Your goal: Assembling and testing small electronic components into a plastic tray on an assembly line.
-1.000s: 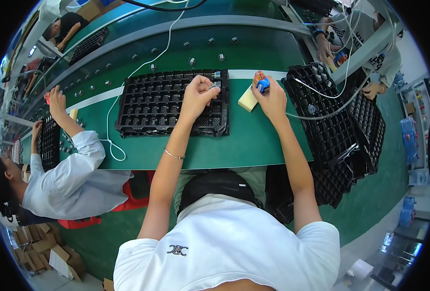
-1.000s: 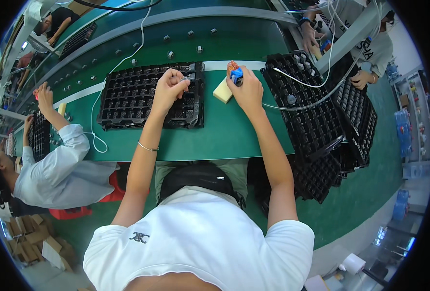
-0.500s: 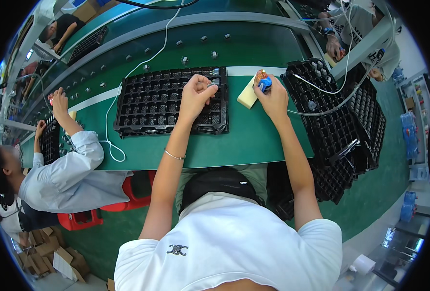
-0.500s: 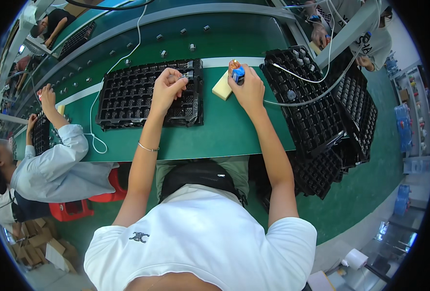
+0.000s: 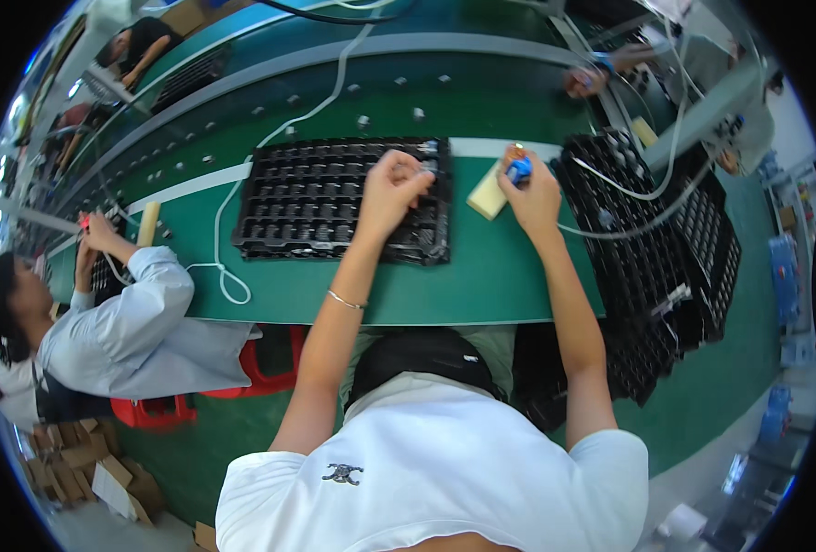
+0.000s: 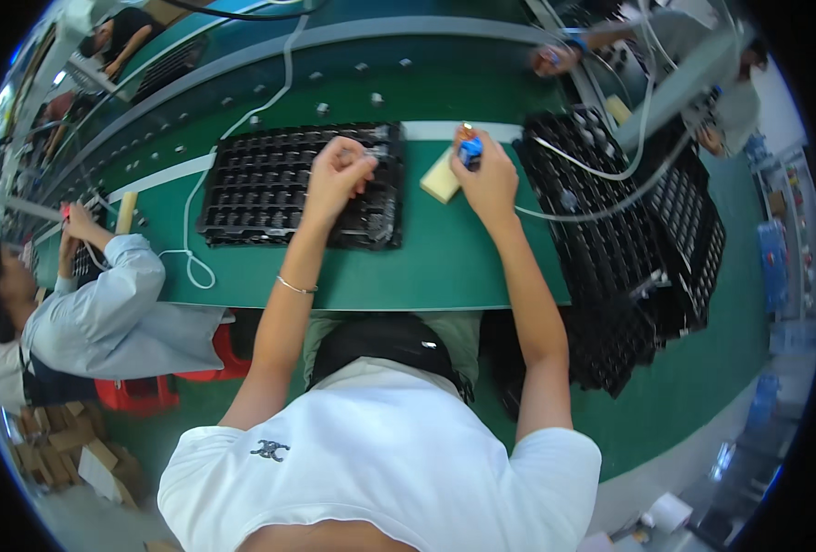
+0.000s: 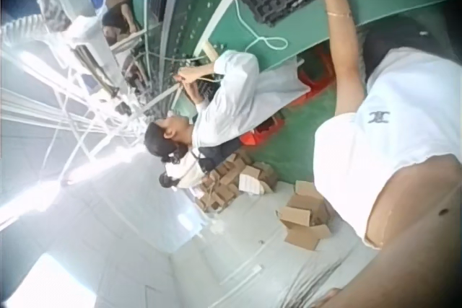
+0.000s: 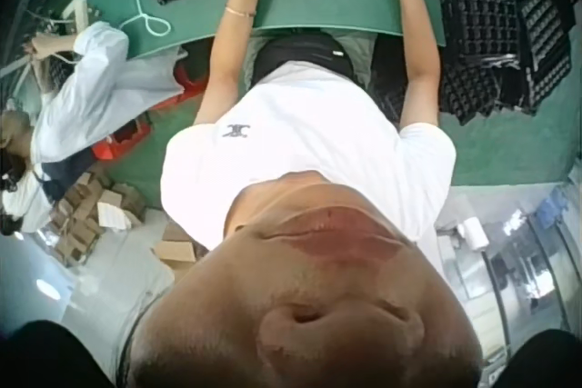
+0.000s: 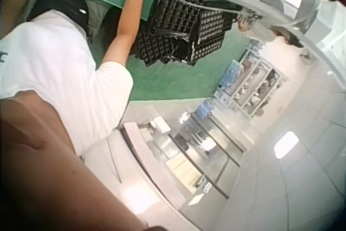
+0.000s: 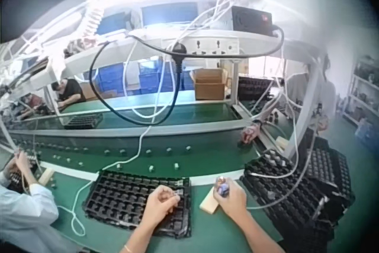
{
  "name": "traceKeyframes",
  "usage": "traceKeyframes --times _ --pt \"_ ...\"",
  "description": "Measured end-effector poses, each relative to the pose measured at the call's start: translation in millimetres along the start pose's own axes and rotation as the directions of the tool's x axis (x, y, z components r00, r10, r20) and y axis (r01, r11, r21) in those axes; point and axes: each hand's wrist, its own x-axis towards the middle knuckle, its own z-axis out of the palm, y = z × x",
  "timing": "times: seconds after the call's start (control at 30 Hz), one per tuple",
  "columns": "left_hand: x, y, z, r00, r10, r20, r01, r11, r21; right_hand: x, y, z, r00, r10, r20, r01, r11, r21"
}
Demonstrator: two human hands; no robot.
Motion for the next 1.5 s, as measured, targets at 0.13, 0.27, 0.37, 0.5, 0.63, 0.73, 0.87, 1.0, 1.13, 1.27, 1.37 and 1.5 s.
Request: traceKeyframes --times 0.13,0.27,0.37,0.5,0.63,0.73,0.87,1.0,1.13,1.27,1.37,1.5 --pt "-2.8 0.1 0.6 1.000 0.031 0.006 -0.030 0.999 -0.039 45.8 13.2 15.5 0.998 0.011 0.068 -0.003 0.994 -0.113" --pt "-5.0 -12.9 -1.8 0.996 0.084 0.006 -0.083 0.992 -0.090 104.8 27.6 46.2 0.991 -0.069 0.117 0.067 0.998 0.020" --pt "-6.8 -10.1 4.7 0.999 0.032 0.007 -0.031 0.994 -0.104 131.1 44.1 73.5 0.991 -0.130 0.034 0.129 0.991 0.028" --pt "-6.3 -15.2 8.4 0.996 0.072 -0.058 -0.079 0.990 -0.121 135.3 39.8 84.5 0.982 -0.168 0.086 0.171 0.985 -0.025" --pt "0.8 -15.0 6.4 0.996 0.079 -0.046 -0.086 0.984 -0.158 141.0 30.5 83.5 0.979 -0.156 0.133 0.167 0.983 -0.075" --pt "1.5 -12.9 5.9 0.997 0.073 -0.020 -0.075 0.985 -0.155 121.3 5.5 70.9 0.960 -0.268 -0.081 0.279 0.928 0.246" --pt "-5.5 4.2 3.3 0.998 0.051 0.034 -0.045 0.988 -0.146 65.5 -41.0 25.9 0.869 -0.075 0.489 -0.260 0.773 0.579" --pt "-24.9 14.8 18.8 0.996 0.055 0.068 -0.048 0.994 -0.101 6.9 -51.6 1.2 0.880 -0.022 0.474 -0.360 0.619 0.698" --pt "-39.9 13.9 32.5 0.988 0.103 0.113 -0.094 0.992 -0.085 -15.2 -53.6 -20.0 0.836 0.001 0.548 -0.446 0.583 0.679" --pt "-48.9 15.1 40.1 0.993 0.069 0.100 -0.057 0.992 -0.114 -26.3 -55.8 -29.4 0.801 0.015 0.598 -0.536 0.463 0.706" --pt "-43.9 21.5 38.6 0.990 0.026 0.140 -0.003 0.987 -0.164 -26.5 -54.7 -31.1 0.762 0.003 0.648 -0.592 0.409 0.694" --pt "-42.3 20.7 36.7 0.983 0.058 0.175 -0.045 0.996 -0.080 -25.5 -46.2 -33.9 0.729 -0.004 0.684 -0.608 0.456 0.650"
